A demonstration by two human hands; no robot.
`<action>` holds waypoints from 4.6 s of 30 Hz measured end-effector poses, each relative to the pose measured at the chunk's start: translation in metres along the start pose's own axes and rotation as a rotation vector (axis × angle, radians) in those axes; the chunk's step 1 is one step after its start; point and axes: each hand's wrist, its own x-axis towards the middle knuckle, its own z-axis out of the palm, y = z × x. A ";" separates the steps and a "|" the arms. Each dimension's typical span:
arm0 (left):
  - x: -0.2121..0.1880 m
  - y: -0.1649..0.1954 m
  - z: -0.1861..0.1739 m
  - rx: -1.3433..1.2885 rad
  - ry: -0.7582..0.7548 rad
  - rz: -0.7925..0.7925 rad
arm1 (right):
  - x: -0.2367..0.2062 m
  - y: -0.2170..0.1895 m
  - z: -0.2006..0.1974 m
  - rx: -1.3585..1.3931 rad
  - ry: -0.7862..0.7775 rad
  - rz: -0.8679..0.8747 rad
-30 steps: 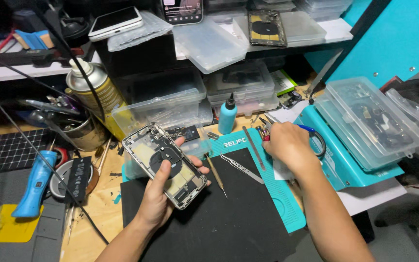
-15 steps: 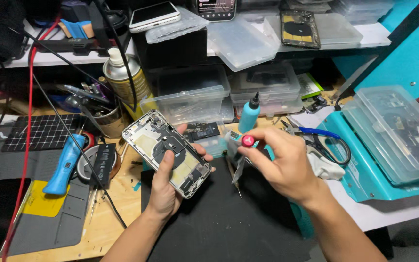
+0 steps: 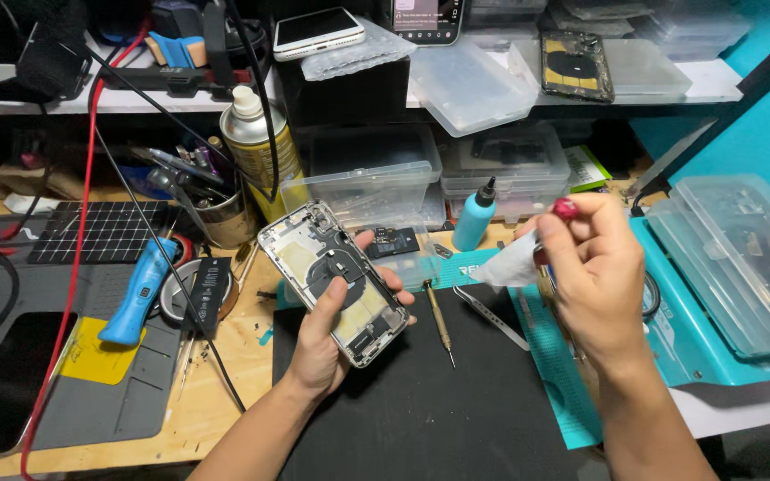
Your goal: The person holds a disassembled smartphone chassis and uses a screwdriver and tweezers to manipulate internal components and connectors. The person repeatedly probes and adjusts small parts inside the device while holding it steady with the other hand.
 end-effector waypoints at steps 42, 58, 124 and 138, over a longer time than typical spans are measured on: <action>-0.009 0.023 0.018 -0.114 -0.114 -0.174 | -0.009 0.024 0.056 -0.016 -0.712 0.396; 0.003 0.005 -0.015 -0.132 0.094 0.048 | -0.032 0.006 0.062 0.143 -0.315 -0.153; -0.003 0.010 -0.008 -0.100 0.256 0.185 | -0.033 0.011 0.088 0.160 -0.514 -0.526; -0.004 -0.001 -0.010 0.006 0.195 0.279 | -0.028 0.006 0.086 0.216 -0.507 -0.323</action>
